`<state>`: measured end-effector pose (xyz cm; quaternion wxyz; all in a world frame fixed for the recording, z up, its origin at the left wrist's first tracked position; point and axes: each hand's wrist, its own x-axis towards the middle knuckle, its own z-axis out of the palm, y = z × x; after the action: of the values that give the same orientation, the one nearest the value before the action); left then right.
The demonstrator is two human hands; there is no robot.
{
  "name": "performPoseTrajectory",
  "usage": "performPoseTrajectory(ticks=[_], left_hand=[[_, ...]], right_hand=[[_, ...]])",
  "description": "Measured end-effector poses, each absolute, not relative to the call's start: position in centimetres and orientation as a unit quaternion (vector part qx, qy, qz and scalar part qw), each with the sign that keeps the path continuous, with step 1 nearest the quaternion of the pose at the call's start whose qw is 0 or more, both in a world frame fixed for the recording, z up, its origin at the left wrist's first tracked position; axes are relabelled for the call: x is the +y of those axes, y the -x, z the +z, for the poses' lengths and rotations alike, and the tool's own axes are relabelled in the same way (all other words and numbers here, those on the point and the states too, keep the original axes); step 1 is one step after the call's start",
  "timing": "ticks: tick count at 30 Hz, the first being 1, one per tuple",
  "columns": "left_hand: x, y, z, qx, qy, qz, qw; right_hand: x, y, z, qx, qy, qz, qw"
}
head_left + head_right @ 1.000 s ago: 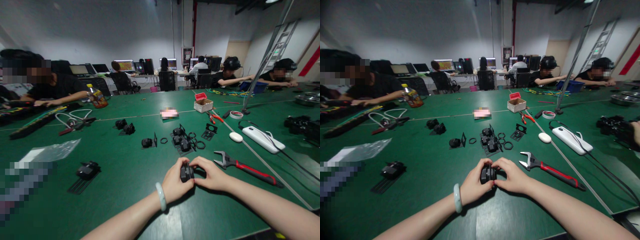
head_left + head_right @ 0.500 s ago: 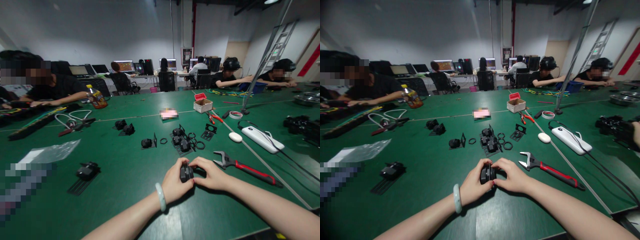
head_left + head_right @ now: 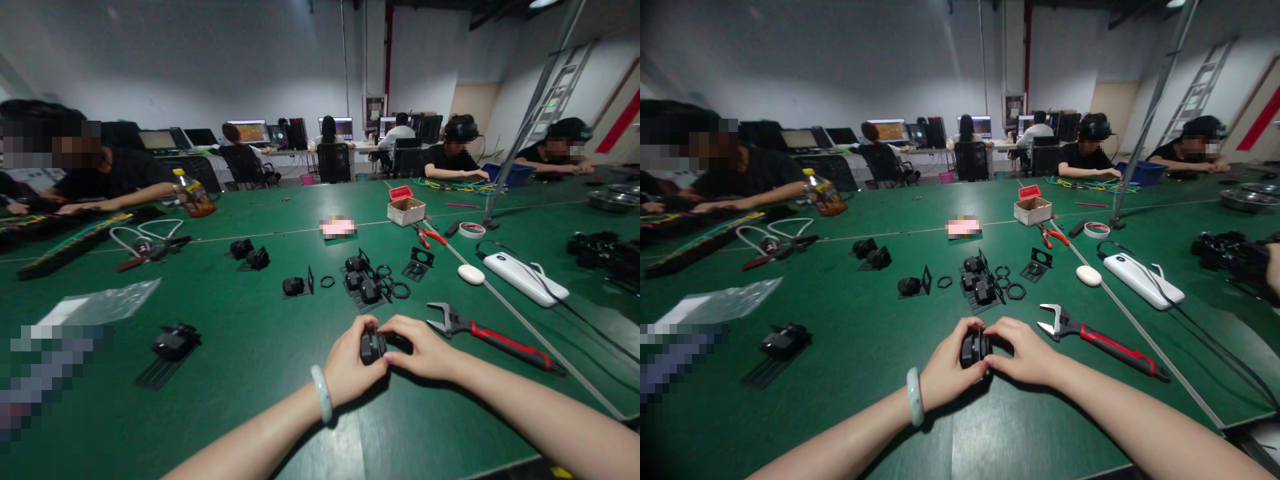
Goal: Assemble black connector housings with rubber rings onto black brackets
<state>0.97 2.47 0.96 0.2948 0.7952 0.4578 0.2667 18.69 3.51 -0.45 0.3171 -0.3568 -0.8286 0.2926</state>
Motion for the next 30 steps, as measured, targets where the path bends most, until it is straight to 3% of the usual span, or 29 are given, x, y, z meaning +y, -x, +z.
performPoseTrajectory(ticks=[30], left_hand=[[2.49, -0.92, 0.8, 0.455, -0.794, 0.271, 0.298]], right_hand=[[3.4, -18.73, -0.49, -0.822, 0.367, 0.294, 0.322]])
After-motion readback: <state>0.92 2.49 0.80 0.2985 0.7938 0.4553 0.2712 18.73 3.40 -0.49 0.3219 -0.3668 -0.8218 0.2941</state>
